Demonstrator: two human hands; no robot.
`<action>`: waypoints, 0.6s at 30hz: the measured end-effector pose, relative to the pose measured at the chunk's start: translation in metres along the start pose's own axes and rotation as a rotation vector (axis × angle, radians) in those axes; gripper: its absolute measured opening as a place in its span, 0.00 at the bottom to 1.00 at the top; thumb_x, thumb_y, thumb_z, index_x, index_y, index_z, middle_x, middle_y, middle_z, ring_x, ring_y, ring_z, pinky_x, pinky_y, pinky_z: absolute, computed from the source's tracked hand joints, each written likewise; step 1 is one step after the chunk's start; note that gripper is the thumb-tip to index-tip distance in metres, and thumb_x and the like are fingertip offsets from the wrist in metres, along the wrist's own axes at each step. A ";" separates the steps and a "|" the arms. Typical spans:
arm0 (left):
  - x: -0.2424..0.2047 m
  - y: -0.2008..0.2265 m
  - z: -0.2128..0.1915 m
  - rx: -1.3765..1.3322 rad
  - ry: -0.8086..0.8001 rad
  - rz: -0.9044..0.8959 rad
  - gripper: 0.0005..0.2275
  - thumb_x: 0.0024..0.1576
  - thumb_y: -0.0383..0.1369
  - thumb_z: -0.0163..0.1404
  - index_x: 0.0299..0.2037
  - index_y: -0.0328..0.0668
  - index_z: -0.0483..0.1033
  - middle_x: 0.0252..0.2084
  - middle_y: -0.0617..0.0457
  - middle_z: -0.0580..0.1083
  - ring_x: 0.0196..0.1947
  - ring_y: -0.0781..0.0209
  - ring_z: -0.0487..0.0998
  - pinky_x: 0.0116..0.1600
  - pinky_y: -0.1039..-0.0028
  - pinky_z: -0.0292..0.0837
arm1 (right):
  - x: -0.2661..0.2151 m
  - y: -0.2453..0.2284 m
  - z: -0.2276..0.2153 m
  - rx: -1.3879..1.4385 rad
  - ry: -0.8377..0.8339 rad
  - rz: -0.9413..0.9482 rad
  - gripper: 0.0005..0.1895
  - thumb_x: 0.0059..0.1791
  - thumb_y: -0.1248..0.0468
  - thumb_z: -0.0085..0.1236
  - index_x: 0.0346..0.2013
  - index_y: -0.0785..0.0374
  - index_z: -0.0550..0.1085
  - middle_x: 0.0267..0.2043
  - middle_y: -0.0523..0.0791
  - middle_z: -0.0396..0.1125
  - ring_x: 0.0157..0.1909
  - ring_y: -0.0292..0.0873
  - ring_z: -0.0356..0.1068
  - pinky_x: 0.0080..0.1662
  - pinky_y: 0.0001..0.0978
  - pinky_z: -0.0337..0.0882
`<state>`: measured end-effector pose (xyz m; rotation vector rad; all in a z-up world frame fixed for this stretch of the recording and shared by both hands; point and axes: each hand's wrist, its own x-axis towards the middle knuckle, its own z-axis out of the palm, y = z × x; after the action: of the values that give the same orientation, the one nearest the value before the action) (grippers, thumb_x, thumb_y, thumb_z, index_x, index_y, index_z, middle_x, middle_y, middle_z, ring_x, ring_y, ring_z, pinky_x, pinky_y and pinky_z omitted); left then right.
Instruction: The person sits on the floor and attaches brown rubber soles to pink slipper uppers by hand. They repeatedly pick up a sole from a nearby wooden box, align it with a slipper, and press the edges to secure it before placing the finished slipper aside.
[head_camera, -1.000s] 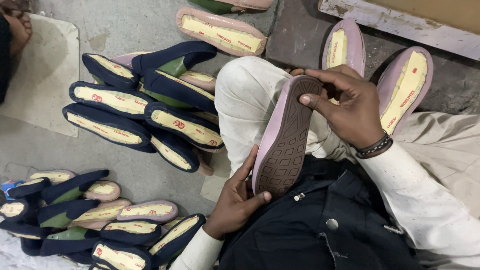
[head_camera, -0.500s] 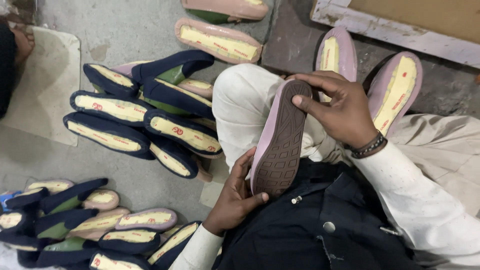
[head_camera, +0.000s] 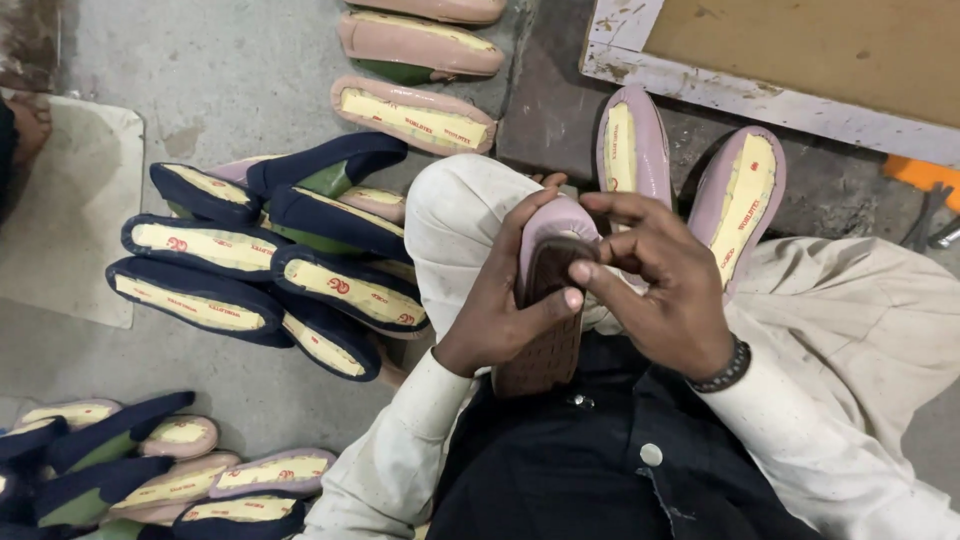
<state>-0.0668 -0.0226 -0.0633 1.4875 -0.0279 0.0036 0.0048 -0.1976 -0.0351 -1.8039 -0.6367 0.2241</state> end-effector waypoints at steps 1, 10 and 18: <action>0.001 0.000 -0.001 -0.038 0.006 0.009 0.36 0.59 0.42 0.58 0.74 0.45 0.50 0.79 0.42 0.50 0.80 0.50 0.53 0.81 0.60 0.49 | 0.000 -0.010 -0.003 -0.016 -0.038 -0.089 0.06 0.51 0.67 0.60 0.33 0.66 0.72 0.58 0.58 0.67 0.61 0.53 0.71 0.53 0.37 0.77; -0.005 0.002 -0.001 0.130 0.057 0.042 0.33 0.63 0.44 0.52 0.74 0.43 0.49 0.80 0.42 0.50 0.82 0.48 0.50 0.83 0.57 0.47 | 0.004 0.010 -0.002 -0.016 -0.078 0.065 0.05 0.53 0.64 0.60 0.36 0.63 0.77 0.56 0.53 0.66 0.59 0.44 0.69 0.42 0.26 0.70; -0.003 0.002 -0.001 0.173 0.075 0.000 0.29 0.66 0.45 0.46 0.73 0.43 0.51 0.79 0.44 0.52 0.80 0.50 0.52 0.82 0.58 0.49 | 0.004 0.011 0.001 0.001 -0.049 0.111 0.04 0.52 0.65 0.62 0.37 0.64 0.77 0.53 0.53 0.67 0.55 0.43 0.71 0.36 0.21 0.73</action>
<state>-0.0696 -0.0217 -0.0614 1.6596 0.0341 0.0633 0.0112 -0.1968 -0.0449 -1.8397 -0.5714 0.3442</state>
